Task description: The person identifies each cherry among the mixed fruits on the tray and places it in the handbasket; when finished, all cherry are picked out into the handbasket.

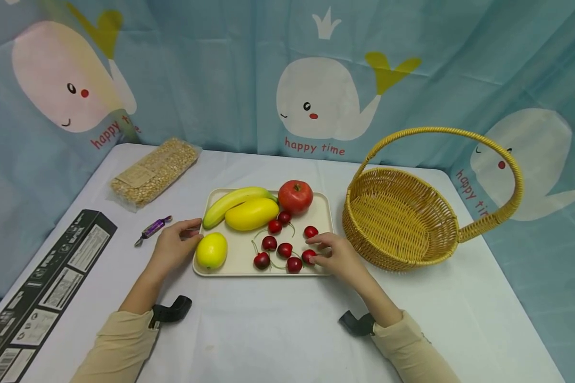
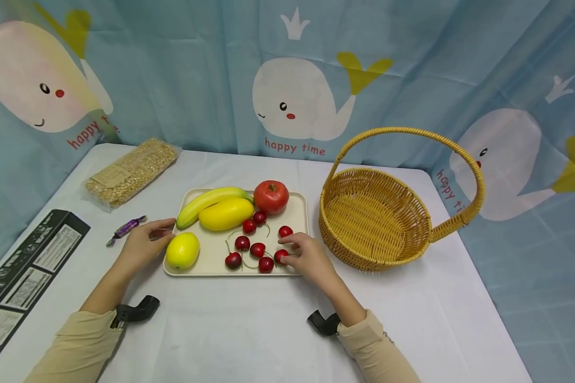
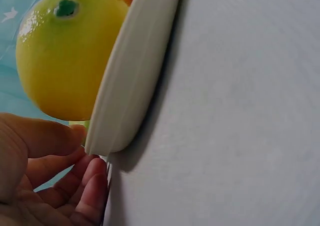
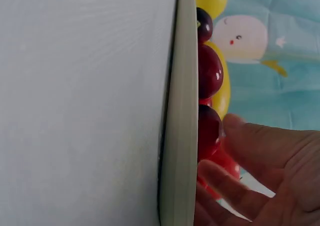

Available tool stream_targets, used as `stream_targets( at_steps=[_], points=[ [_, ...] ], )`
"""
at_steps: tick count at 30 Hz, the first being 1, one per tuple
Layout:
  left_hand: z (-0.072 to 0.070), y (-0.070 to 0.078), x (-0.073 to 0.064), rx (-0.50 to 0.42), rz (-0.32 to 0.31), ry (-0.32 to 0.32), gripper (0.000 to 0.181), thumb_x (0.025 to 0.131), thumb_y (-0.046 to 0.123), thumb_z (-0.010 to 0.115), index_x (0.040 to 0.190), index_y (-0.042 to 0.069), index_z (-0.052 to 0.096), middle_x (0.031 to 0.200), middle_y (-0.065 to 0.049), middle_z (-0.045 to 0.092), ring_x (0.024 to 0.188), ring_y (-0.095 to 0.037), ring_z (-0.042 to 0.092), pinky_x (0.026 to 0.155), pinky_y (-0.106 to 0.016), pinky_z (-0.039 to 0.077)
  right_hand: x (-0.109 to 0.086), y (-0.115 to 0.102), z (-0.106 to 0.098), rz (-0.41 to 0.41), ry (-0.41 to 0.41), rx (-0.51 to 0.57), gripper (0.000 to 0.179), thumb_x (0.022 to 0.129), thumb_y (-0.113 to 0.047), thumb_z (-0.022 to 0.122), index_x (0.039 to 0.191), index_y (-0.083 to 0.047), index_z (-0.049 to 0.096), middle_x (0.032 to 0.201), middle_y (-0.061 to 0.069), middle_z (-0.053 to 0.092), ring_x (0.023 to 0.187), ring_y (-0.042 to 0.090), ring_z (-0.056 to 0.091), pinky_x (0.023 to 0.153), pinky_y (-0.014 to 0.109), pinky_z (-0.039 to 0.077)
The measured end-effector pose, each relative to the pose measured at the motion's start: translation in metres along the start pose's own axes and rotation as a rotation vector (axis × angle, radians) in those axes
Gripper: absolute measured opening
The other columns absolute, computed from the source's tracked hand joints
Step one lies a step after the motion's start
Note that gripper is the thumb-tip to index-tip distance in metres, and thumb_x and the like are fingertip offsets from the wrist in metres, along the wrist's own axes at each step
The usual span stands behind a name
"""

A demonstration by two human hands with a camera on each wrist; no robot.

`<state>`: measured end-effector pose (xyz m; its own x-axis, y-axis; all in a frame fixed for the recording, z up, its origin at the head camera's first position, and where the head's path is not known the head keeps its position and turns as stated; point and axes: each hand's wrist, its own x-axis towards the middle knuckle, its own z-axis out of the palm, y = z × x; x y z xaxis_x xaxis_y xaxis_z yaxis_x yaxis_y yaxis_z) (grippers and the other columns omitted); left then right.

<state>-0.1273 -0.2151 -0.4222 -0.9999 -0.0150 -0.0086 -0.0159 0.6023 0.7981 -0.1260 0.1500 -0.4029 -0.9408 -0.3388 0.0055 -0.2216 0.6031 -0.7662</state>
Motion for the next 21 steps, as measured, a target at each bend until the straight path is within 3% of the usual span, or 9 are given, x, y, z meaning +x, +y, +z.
stream_targets(
  at_steps=[9, 16, 21],
  points=[
    [-0.0013, -0.0004, 0.0016, 0.018, -0.013, 0.000, 0.042, 0.087, 0.009, 0.060, 0.126, -0.006, 0.052, 0.108, -0.021, 0.061, 0.085, -0.021, 0.054, 0.066, -0.015, 0.041, -0.0015, 0.0012, 0.0013, -0.024, -0.054, -0.073, 0.034, 0.074, -0.005, 0.074, 0.107, -0.011, 0.068, 0.098, 0.001, 0.064, 0.086, 0.020, 0.057, 0.075, 0.037, 0.047],
    [-0.0007, -0.0036, 0.0030, 0.004, -0.010, -0.009, 0.042, 0.087, 0.009, 0.060, 0.126, -0.006, 0.052, 0.108, -0.022, 0.060, 0.082, -0.017, 0.052, 0.064, -0.013, 0.041, -0.0021, 0.0041, 0.0047, -0.061, -0.065, -0.105, 0.033, 0.074, -0.006, 0.074, 0.104, -0.016, 0.069, 0.096, -0.006, 0.063, 0.082, 0.016, 0.052, 0.071, 0.029, 0.043],
    [-0.0008, -0.0058, 0.0021, 0.002, -0.013, -0.018, 0.042, 0.088, 0.010, 0.059, 0.126, -0.006, 0.051, 0.109, -0.021, 0.060, 0.082, -0.015, 0.052, 0.065, -0.014, 0.042, -0.0025, 0.0036, 0.0021, -0.092, -0.064, -0.087, 0.033, 0.074, -0.004, 0.073, 0.105, -0.014, 0.067, 0.094, -0.005, 0.061, 0.080, 0.016, 0.054, 0.069, 0.030, 0.046]
  ],
)
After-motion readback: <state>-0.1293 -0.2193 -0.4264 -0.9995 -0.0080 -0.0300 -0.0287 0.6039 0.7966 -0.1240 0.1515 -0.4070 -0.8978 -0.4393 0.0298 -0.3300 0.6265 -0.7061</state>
